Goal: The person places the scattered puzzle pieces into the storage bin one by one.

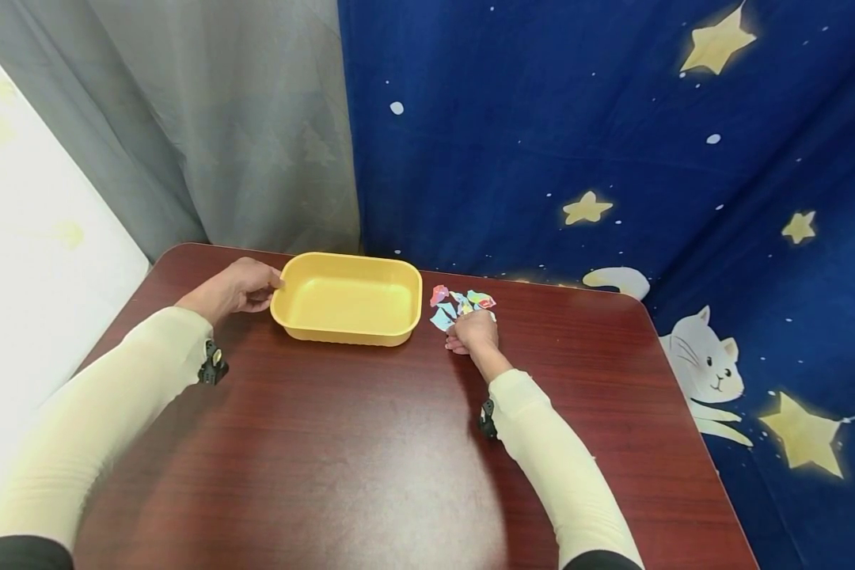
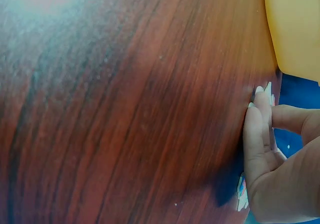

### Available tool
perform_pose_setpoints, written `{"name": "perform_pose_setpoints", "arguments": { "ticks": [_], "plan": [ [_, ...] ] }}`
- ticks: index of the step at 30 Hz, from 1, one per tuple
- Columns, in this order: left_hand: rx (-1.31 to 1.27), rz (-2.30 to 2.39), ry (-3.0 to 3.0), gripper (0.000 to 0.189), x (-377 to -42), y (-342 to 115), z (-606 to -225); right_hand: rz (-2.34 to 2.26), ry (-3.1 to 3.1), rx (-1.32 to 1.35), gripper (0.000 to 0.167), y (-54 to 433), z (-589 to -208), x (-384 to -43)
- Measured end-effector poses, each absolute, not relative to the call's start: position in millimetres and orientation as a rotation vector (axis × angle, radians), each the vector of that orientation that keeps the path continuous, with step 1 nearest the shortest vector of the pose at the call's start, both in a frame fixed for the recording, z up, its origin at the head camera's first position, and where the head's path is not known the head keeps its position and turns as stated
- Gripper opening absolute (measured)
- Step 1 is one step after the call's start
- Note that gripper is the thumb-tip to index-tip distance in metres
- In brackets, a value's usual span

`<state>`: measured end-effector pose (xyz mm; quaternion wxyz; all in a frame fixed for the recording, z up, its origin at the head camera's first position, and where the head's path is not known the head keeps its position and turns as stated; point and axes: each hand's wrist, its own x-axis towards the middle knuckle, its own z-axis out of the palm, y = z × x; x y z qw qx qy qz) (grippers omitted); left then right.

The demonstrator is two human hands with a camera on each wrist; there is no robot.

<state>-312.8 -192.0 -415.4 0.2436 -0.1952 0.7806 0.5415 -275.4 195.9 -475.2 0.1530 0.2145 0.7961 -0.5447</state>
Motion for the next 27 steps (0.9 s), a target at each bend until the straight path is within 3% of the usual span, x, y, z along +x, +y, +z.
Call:
{"name": "perform_pose_setpoints", "arguments": {
  "ticks": [7, 19, 27],
  "plan": [
    [-0.528, 1.467, 2.142, 0.035, -314.1, -193.1, -415.4, -1.546, 2.285, 0.66, 0.012, 196.3, -473.9, -275.8],
    [-0.505, 1.467, 2.149, 0.036, -313.5, -191.9, -411.6, -1.512, 2.393, 0.523, 0.029, 195.0, -476.4, -275.6],
    [-0.495, 1.46, 2.174, 0.034, -313.4, -189.7, -414.8, -1.286, 2.633, 0.536, 0.017, 187.0, -483.7, -269.7]
  ]
}}
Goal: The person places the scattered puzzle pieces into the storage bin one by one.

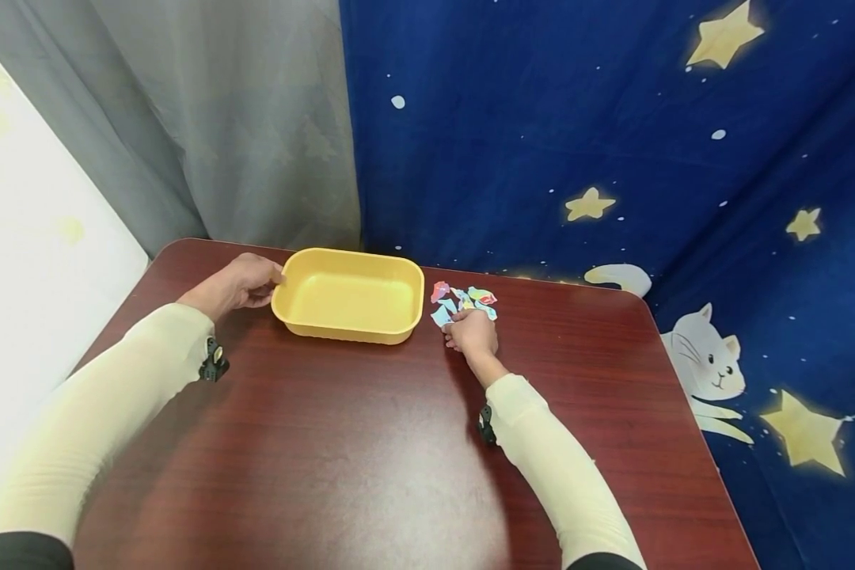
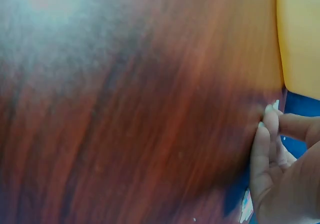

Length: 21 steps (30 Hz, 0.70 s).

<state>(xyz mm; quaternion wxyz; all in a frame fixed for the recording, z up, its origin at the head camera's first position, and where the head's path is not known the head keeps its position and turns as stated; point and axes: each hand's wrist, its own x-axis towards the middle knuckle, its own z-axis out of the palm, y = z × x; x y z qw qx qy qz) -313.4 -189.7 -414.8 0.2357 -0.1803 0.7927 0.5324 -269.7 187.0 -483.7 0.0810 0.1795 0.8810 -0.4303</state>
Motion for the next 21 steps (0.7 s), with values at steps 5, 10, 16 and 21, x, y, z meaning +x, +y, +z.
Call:
{"name": "perform_pose_setpoints", "arguments": {
  "ticks": [5, 10, 16, 21],
  "plan": [
    [-0.477, 1.463, 2.179, 0.033, -313.9, -188.8, -416.2, -1.194, 2.671, 0.605, 0.008, 183.0, -482.4, -268.7],
    [-0.468, 1.45, 2.186, 0.034, -312.9, -187.8, -416.5, -1.236, 2.606, 0.645, 0.007, 183.2, -480.2, -269.0],
    [-0.46, 1.442, 2.191, 0.036, -312.0, -188.0, -415.8, -1.13, 2.692, 0.638, 0.013, 183.0, -479.4, -267.7],
    [-0.461, 1.443, 2.193, 0.036, -312.9, -188.1, -416.4, -1.02, 2.854, 0.578, 0.016, 180.4, -479.7, -261.8]
  ]
}}
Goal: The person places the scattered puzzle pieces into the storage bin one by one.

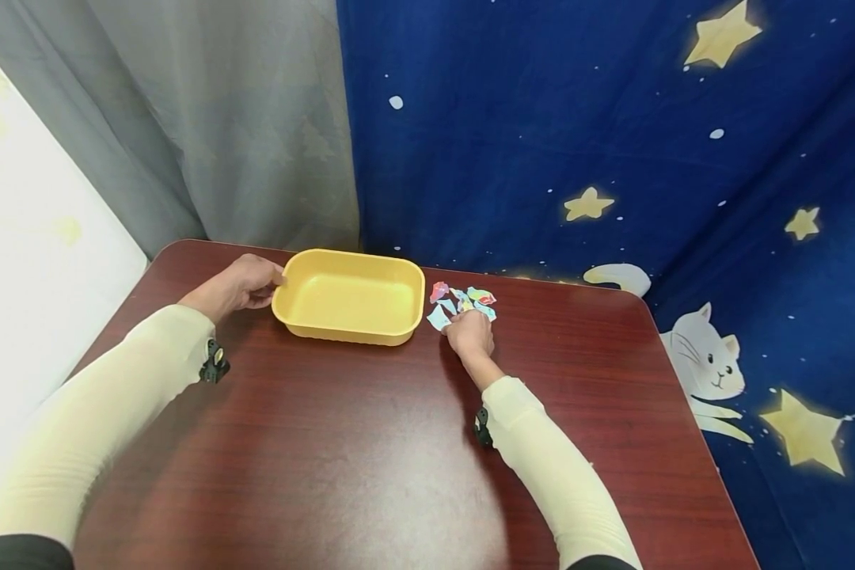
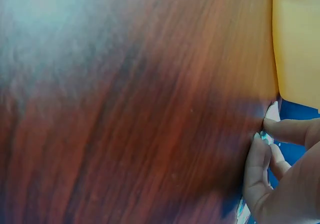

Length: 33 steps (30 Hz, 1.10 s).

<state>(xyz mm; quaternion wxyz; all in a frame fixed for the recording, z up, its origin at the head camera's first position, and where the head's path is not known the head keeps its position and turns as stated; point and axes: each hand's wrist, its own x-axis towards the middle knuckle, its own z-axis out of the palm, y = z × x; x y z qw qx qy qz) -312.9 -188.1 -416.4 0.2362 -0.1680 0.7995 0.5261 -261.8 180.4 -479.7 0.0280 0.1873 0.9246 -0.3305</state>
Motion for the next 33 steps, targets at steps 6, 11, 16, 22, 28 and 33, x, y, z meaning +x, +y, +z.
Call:
{"name": "perform_pose_setpoints", "arguments": {
  "ticks": [6, 11, 16, 22, 28, 33],
  "plan": [
    [-0.463, 1.445, 2.204, 0.035, -312.7, -189.3, -417.7, -1.099, 2.838, 0.568, 0.016, 177.9, -479.2, -261.8],
    [-0.462, 1.447, 2.209, 0.035, -310.9, -188.5, -416.1, -1.576, 2.519, 0.601, 0.022, 182.8, -472.0, -269.0],
    [-0.472, 1.446, 2.207, 0.035, -309.7, -187.7, -415.0, -1.92, 2.105, 0.682, 0.036, 193.1, -462.5, -274.6],
    [-0.478, 1.444, 2.214, 0.034, -309.9, -186.7, -416.4, -2.059, 1.835, 0.739, 0.045, 203.5, -455.1, -281.6],
    [-0.505, 1.451, 2.207, 0.033, -311.5, -186.3, -416.9, -2.133, 1.732, 0.731, 0.055, 210.4, -446.5, -293.8],
    [-0.51, 1.461, 2.188, 0.033, -311.3, -186.5, -416.4, -2.195, 1.638, 0.784, 0.059, 216.6, -437.0, -306.3]
  ]
}}
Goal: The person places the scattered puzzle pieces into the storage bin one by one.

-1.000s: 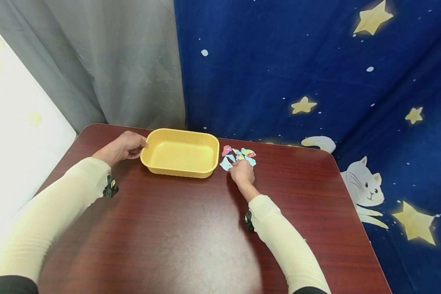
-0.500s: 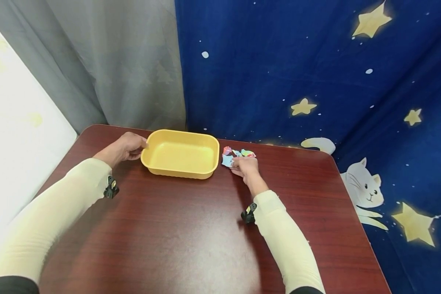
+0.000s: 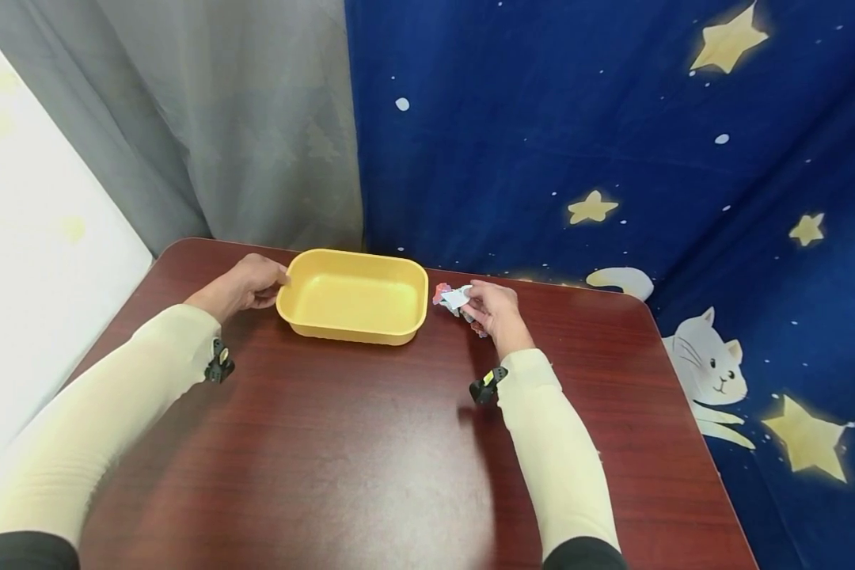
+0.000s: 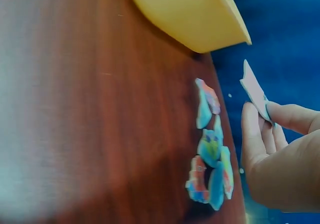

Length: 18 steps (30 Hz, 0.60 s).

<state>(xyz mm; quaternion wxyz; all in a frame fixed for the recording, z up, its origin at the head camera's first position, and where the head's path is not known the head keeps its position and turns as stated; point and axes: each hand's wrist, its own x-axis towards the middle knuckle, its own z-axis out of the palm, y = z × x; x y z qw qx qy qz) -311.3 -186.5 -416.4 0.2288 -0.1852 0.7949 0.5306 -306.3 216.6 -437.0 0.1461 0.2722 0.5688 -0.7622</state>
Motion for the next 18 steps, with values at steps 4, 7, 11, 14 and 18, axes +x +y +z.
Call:
{"name": "perform_pose_setpoints", "arguments": {
  "ticks": [4, 7, 11, 14, 18],
  "plan": [
    [-0.516, 1.462, 2.174, 0.036, -311.3, -186.7, -415.1, -2.254, 1.565, 0.837, 0.06, 217.7, -429.2, -316.6],
    [-0.519, 1.461, 2.176, 0.036, -310.8, -186.8, -414.2, -2.273, 1.541, 0.843, 0.059, 216.6, -423.3, -323.0],
    [-0.512, 1.47, 2.186, 0.035, -310.2, -186.2, -414.8, -2.254, 1.561, 0.843, 0.055, 214.8, -416.5, -329.9],
    [-0.508, 1.481, 2.187, 0.034, -310.4, -186.0, -416.5, -2.235, 1.599, 0.849, 0.051, 212.7, -412.1, -333.8],
    [-0.504, 1.487, 2.188, 0.033, -311.5, -186.7, -418.9, -2.233, 1.608, 0.834, 0.049, 207.6, -407.2, -338.5]
  ]
}}
